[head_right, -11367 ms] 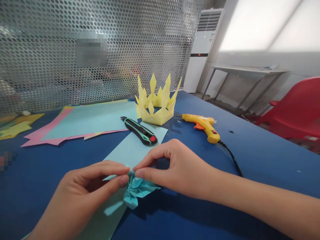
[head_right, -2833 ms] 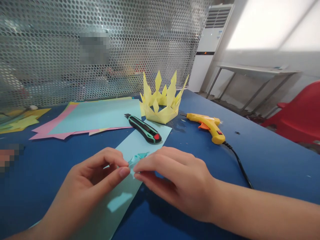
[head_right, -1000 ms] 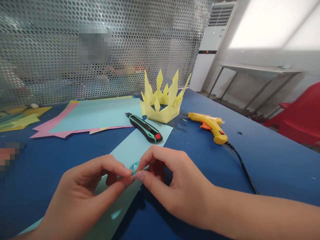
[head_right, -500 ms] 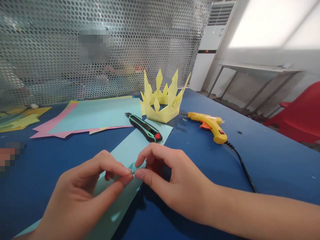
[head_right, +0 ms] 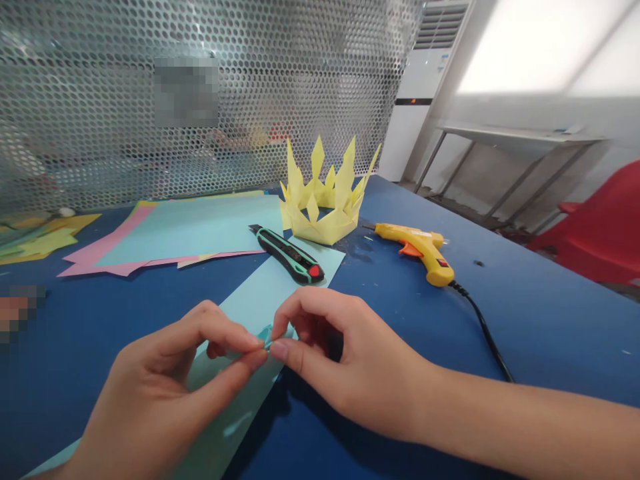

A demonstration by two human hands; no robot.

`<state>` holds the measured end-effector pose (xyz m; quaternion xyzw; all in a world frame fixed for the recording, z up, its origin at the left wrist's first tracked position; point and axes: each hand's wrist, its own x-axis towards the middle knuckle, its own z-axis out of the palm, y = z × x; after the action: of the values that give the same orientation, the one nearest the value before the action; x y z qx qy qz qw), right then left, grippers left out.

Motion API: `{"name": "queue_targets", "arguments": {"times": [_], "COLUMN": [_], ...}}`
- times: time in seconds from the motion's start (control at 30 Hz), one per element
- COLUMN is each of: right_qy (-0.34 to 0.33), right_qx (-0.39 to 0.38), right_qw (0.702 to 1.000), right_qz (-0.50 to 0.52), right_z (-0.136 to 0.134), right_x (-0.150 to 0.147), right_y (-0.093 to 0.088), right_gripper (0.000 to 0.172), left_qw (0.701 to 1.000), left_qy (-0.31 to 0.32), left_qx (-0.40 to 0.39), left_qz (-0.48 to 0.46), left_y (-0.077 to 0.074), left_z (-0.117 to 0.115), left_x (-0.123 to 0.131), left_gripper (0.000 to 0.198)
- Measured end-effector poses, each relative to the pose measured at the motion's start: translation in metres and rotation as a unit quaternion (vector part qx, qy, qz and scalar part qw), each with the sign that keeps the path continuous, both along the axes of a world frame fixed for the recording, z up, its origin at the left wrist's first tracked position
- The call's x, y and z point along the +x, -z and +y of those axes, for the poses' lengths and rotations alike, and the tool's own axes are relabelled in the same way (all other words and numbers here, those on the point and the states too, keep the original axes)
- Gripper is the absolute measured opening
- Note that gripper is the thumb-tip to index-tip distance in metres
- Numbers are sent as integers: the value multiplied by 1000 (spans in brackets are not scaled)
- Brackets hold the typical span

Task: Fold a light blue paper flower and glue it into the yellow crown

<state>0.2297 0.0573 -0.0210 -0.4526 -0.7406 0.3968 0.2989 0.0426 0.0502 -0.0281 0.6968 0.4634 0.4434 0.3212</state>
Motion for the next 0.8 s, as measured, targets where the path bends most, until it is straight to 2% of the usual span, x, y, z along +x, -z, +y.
{"name": "queue_targets", "arguments": {"times": [0.17,0.3,0.57,0.8], "right_qy": [0,-5,-2,17], "right_qx": [60,53,57,46], "right_qw": [998,998,998,998], "right_qz": [-23,-31,-29,-27], "right_z": [1,0,-1,-1], "right_x": [2,1,1,1], "right_y": [1,-2,-4,-3], "right_gripper": [3,5,10,11], "left_qw": [1000,998,999,998], "left_qy": [2,11,18,23], "left_qx": [20,45,47,61], "left_qz": [18,33,19,17], "left_y": [-1,-2,-4,0], "left_z": [0,-1,-1,0], "left_x": [0,1,1,-1], "left_gripper": [18,21,23,23]}}
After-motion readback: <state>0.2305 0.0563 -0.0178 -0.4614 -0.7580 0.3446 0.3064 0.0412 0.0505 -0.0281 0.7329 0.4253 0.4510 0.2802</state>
